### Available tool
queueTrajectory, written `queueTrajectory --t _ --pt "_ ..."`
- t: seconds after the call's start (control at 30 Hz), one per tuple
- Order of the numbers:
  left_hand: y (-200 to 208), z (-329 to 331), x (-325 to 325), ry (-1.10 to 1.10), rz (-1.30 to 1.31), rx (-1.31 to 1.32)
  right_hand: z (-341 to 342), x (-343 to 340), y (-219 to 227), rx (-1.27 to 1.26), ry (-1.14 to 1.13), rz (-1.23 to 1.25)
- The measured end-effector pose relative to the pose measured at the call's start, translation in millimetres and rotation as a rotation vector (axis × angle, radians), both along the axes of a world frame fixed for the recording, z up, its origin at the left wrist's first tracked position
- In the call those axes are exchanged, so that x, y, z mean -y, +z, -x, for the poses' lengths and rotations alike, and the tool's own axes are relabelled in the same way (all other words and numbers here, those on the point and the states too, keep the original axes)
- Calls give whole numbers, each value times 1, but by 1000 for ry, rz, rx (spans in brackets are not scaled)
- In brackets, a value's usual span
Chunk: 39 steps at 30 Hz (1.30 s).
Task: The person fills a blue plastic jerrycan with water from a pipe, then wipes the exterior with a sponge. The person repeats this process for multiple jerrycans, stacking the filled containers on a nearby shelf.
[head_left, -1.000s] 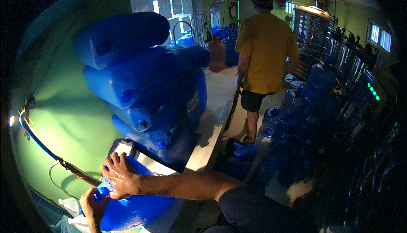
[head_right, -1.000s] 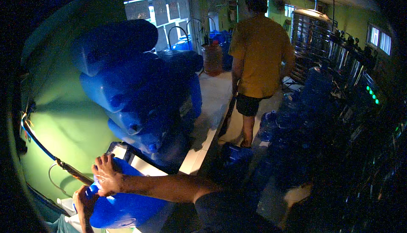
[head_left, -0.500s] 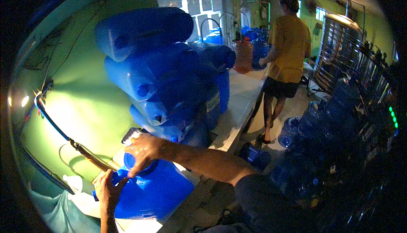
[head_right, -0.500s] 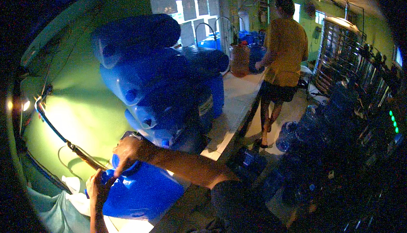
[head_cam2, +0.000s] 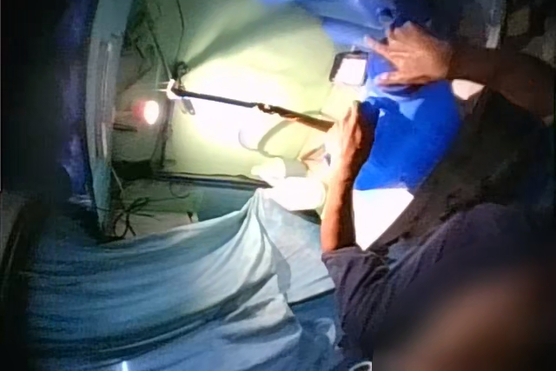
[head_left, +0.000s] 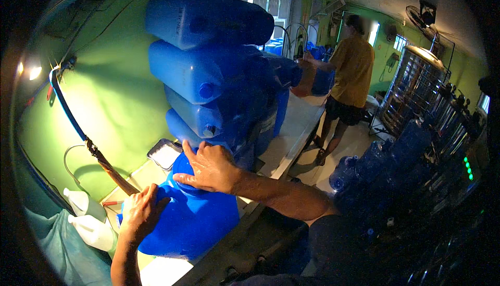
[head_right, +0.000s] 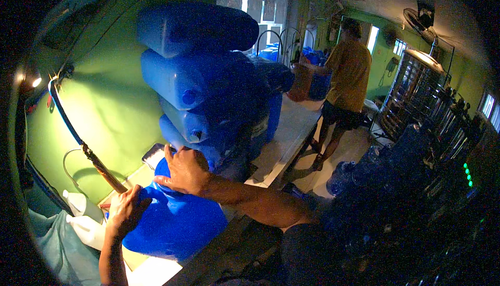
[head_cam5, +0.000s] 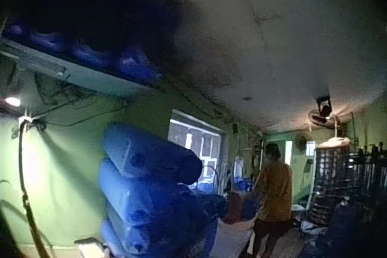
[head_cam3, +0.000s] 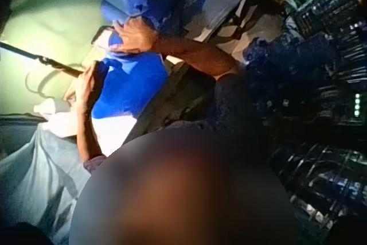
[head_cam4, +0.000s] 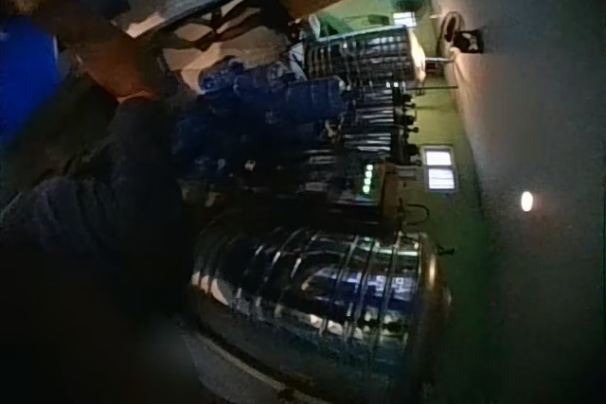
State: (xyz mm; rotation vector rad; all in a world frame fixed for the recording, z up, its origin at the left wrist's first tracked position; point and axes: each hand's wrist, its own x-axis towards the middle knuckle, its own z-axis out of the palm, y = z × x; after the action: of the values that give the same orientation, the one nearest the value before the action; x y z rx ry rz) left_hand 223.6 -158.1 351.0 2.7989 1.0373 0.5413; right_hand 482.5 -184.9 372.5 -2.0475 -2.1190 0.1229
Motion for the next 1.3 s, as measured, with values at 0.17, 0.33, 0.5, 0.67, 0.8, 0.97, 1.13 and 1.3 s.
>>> queueTrajectory --t 0.17,0.33,0.5,0.67,0.8,0.97,1.13,1.3 --pt "4 0 -8 -88 95 -90 -11 -3 17 199 341 -108" --pt "7 -3 -11 -41 84 -90 8 30 12 189 -98 -231" --pt "5 -6 -9 -128 83 -80 -43 15 1 -132 -171 -325" --pt "-5 -16 -3 -91 39 -28 -37 14 -65 -883 117 -436" --pt "-8 -26 -2 -46 -15 16 45 78 -107 -617 78 -654" --pt "-3 -30 0 -42 35 34 29 105 -67 -745 121 -718" --pt "-7 -30 1 -7 30 -12 -5 46 -69 -829 -132 -497" --pt "-14 -29 -4 14 8 31 53 99 -97 -702 -4 -565"
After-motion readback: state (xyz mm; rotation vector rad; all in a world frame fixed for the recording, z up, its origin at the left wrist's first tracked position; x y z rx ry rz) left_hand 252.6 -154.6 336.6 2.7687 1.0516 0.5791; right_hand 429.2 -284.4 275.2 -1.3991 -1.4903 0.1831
